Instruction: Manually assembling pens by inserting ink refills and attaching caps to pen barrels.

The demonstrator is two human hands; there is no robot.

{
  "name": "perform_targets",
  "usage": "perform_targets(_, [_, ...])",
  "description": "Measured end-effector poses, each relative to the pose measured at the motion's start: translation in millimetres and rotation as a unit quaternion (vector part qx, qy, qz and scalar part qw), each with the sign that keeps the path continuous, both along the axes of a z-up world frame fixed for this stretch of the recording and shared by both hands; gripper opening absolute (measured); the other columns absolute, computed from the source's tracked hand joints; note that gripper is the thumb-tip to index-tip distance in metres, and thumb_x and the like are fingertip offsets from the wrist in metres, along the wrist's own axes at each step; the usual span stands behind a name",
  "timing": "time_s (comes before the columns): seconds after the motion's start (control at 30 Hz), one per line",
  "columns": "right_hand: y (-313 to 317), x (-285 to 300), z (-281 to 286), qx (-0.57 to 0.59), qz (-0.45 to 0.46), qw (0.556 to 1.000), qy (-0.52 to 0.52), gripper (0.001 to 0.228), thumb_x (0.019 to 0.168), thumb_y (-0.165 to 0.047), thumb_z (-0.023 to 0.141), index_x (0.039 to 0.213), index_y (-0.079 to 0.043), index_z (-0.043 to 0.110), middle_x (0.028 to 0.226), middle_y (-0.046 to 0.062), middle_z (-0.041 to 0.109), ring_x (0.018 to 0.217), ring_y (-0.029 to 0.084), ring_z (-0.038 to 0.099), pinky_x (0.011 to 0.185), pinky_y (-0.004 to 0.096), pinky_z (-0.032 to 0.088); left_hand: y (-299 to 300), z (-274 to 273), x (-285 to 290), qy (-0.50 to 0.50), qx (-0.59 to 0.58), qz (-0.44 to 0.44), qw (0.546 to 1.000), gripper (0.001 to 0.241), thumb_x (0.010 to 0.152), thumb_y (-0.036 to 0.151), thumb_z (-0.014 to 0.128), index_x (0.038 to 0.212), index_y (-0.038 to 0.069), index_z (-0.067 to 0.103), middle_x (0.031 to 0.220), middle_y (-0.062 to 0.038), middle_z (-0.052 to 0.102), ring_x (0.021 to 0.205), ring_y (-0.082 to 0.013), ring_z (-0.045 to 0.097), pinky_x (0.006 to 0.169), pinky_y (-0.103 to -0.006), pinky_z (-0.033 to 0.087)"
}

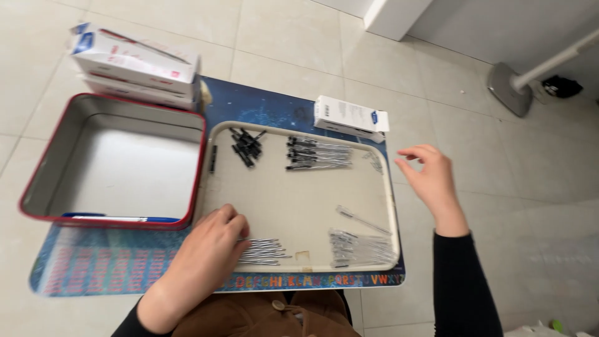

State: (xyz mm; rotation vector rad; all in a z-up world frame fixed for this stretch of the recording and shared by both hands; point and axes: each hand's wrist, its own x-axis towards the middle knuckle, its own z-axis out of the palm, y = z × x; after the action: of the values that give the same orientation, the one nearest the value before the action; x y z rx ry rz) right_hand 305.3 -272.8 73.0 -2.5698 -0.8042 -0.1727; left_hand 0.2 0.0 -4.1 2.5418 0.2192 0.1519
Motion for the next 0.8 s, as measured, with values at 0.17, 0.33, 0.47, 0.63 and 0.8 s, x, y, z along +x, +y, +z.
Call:
perform_targets(0.17, [0.7, -1.4, -29.4, -0.016, -0.002, 0.999, 0.042, 0.013, 0.08, -0.015, 0.071, 0.093, -0.013, 0.074, 0.1, 0.002, 0.065, 0.094, 0.017, 0.062, 0.087, 0.028, 0.045, -0.5, -5.6, 1.3, 0.036, 0.001, 0.003, 0.999, 0.007, 0.081, 0.017, 0.063, 0.078, 0.013, 0.059, 0.086, -0.002, 0.053, 0.076, -0.0265, 0.058, 0.071, -0.0395, 0.047])
perform_targets(0.33, [6.6, 3.4, -53.2, -0.01, -0.002, 0.999, 0.031, 0.011, 0.081, -0.016, 0.071, 0.091, -0.015, 0.075, 0.102, 0.0, 0.061, 0.101, 0.017, 0.056, 0.09, 0.03, 0.044, 0.9, -13.7, -0.3, 0.02, 0.018, -0.01, 1.0, 0.009, 0.08, 0.016, 0.065, 0.078, 0.012, 0.057, 0.087, -0.002, 0.052, 0.071, -0.0266, 0.057, 0.074, -0.0392, 0.046])
perform_targets(0.47, [10.5, 10.6, -65.0, -0.036, 0.006, 0.999, 0.012, 0.007, 0.08, -0.015, 0.072, 0.086, -0.014, 0.076, 0.1, 0.0, 0.061, 0.1, 0.019, 0.056, 0.095, 0.036, 0.039, 0.8, -10.4, -0.7, 0.031, 0.03, -0.016, 0.999, 0.008, 0.086, 0.018, 0.059, 0.081, 0.013, 0.054, 0.089, -0.004, 0.05, 0.071, -0.029, 0.054, 0.071, -0.0404, 0.044])
perform_targets(0.63, [16.1, 10.4, -65.4, -0.033, -0.006, 0.999, 0.037, 0.004, 0.08, -0.012, 0.07, 0.082, -0.015, 0.067, 0.087, 0.001, 0.059, 0.09, 0.021, 0.053, 0.085, 0.032, 0.041, -1.8, 15.5, -2.6, 0.034, 0.013, -0.007, 0.999, 0.015, 0.095, 0.021, 0.049, 0.082, 0.014, 0.048, 0.085, -0.003, 0.05, 0.068, -0.0253, 0.052, 0.068, -0.0369, 0.043])
perform_targets(0.8, [21.6, 4.3, -58.3, -0.026, 0.021, 0.999, 0.041, 0.009, 0.081, -0.004, 0.063, 0.08, -0.013, 0.064, 0.079, -0.002, 0.067, 0.077, 0.017, 0.059, 0.077, 0.032, 0.046, -3.1, 25.3, -3.5, -0.01, 0.005, 0.026, 1.0, 0.01, 0.094, 0.021, 0.047, 0.087, 0.014, 0.05, 0.088, -0.001, 0.053, 0.07, -0.0225, 0.054, 0.07, -0.0357, 0.042])
